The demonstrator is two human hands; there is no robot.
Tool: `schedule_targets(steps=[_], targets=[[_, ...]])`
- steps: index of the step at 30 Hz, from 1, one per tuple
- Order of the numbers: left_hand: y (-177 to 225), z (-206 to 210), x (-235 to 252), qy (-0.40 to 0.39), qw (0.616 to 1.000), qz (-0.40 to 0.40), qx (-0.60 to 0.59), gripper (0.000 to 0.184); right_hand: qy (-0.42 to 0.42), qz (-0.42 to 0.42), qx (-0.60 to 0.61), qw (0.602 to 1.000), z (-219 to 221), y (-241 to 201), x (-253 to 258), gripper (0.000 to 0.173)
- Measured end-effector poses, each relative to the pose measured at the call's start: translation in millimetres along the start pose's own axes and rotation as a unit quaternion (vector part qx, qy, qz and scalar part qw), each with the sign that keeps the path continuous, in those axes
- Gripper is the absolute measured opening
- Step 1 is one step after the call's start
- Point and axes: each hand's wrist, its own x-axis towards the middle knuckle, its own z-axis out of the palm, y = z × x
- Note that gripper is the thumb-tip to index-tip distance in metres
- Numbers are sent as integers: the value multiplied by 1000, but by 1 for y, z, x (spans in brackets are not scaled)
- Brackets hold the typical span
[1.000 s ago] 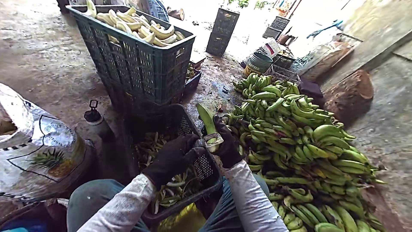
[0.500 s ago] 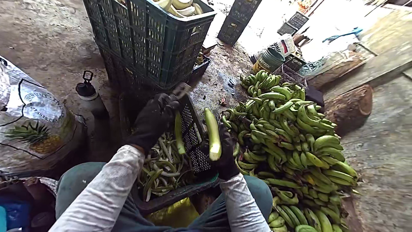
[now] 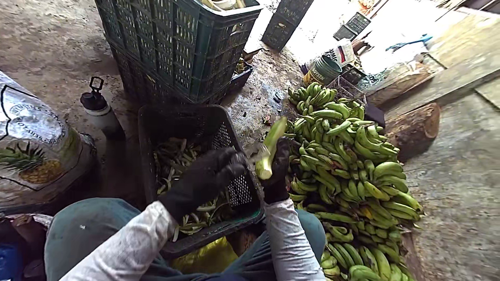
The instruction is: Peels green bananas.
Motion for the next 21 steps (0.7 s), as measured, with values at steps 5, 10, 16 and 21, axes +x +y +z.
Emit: schedule_targets(steps=[5,10,16,21], targets=[[0,11,3,-42,997,23,62,56,-55,51,-9,997,-1,0,1,35],[-33,-13,39,106,984,-46,136,57,-244,195,62,948,5,20,-21,33],[-8,-4,21,66,997,-42,18,54,-46,47,9,998,12,15,-1,42],[-2,35,-2,81,994,32,67,63,156,-78,-115,978,39,-9,5,47]])
